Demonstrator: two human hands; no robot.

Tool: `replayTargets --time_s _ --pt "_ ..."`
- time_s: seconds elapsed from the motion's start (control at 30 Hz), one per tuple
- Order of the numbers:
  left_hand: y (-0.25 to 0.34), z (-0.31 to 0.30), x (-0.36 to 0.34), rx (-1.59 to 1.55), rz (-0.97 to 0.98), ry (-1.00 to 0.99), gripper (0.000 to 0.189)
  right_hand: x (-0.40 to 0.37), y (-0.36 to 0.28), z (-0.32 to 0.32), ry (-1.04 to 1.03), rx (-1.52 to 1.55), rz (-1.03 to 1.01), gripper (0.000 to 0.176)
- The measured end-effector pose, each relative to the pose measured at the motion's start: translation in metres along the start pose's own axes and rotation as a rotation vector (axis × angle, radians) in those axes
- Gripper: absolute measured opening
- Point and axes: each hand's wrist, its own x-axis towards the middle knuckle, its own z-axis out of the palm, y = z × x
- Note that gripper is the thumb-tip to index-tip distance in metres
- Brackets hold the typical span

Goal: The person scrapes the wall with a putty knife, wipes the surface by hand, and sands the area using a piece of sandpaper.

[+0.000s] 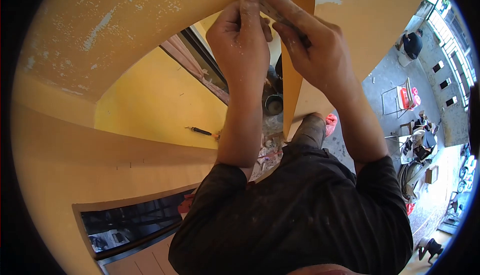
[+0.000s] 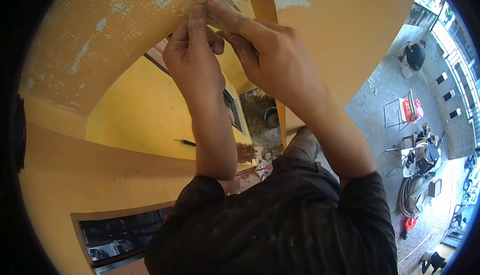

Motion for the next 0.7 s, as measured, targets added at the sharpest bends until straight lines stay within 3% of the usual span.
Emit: replayTargets --time_s 0.13,0.2,0.4,0.5,0.57,0.7 --pt "0.004 -0.003 0.001 0.061 0.041 0.004 0.037 -0.001 -0.006 -0.002 -0.011 0.012 0.036 0.045" --pt "0.000 -0.007 -0.004 0.111 -0.039 -0.044 0.038 -0.005 -0.006 -0.001 -0.005 0.035 0.031 0.047" --pt "-0.001 -0.003 -0.007 0.021 -0.061 -0.041 0.040 -0.005 -0.014 -0.003 -0.017 -0.003 0.143 0.041" --pt "-0.002 -0.001 -0.007 0.050 -0.055 -0.005 0.039 -0.010 -0.008 0.004 -0.008 -0.035 0.129 0.039" --pt "0.000 -0.003 -0.005 0.089 -0.053 -0.011 0.039 -0.010 -0.001 0.010 0.111 0.031 0.051 0.041" --pt "0.000 -0.002 -0.005 0.092 -0.025 -0.009 0.040 -0.009 0.005 0.012 0.101 0.009 0.055 0.042"
